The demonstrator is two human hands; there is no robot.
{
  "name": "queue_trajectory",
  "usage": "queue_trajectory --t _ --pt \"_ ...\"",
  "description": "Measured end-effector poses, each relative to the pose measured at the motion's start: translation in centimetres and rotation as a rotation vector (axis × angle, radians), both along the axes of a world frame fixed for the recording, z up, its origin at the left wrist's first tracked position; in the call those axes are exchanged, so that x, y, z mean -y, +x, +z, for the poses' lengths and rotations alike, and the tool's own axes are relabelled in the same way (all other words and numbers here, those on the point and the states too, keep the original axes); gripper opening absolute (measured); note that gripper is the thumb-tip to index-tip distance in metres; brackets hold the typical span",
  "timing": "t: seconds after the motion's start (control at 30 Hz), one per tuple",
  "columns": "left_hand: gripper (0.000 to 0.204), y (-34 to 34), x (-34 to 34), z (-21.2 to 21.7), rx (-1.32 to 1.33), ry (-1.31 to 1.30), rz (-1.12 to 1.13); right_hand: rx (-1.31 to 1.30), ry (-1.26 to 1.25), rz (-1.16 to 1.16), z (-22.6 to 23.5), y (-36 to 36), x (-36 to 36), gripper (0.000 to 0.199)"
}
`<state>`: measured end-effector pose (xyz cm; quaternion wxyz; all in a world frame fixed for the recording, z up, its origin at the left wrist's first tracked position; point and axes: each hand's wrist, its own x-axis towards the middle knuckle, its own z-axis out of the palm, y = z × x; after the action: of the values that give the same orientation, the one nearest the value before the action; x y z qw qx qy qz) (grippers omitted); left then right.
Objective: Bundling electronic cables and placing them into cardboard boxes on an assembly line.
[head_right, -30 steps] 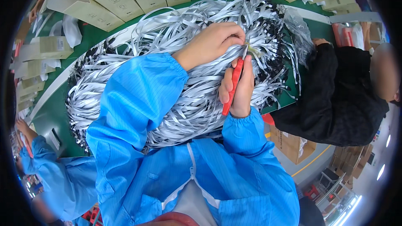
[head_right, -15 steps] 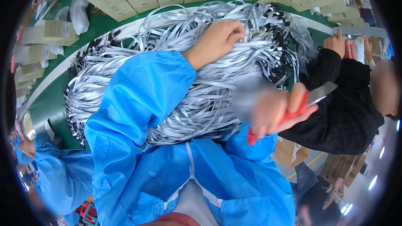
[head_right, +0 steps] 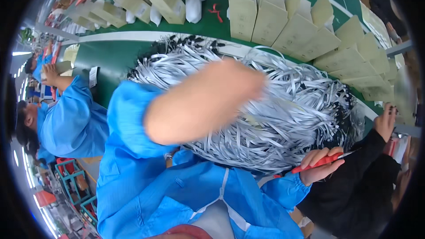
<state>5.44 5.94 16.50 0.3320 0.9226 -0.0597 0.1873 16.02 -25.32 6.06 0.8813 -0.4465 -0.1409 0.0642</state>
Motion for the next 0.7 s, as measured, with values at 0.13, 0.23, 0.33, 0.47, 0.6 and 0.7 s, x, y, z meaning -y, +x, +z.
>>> queue_trajectory --t 0.13,0.23,0.33,0.47,0.6,0.7 --pt "0.021 0.1 -10.0 -0.4 -0.268 -0.011 0.457 -0.011 -0.217 0.014 0.5 0.2 -0.7 0.042" --pt "0.039 2.6 -13.6 -3.3 -0.11 0.068 0.618 -0.045 -0.491 0.138 1.8 -0.3 -1.7 0.026" --pt "0.052 2.2 -13.9 -5.5 -0.202 0.02 0.511 -0.018 -0.703 0.425 5.0 -0.5 -3.0 0.041" --pt "0.056 -1.1 -9.0 -6.4 -0.386 0.222 0.297 0.52 -0.804 0.376 11.7 1.1 -5.6 0.038" --pt "0.077 -4.4 -2.6 -4.8 -0.267 0.434 0.074 1.289 -0.823 -0.563 20.1 5.9 -9.1 0.028" --pt "0.086 -9.0 1.5 -3.2 -0.176 0.431 -0.227 1.527 -0.864 -1.002 26.8 11.3 -11.8 0.026"
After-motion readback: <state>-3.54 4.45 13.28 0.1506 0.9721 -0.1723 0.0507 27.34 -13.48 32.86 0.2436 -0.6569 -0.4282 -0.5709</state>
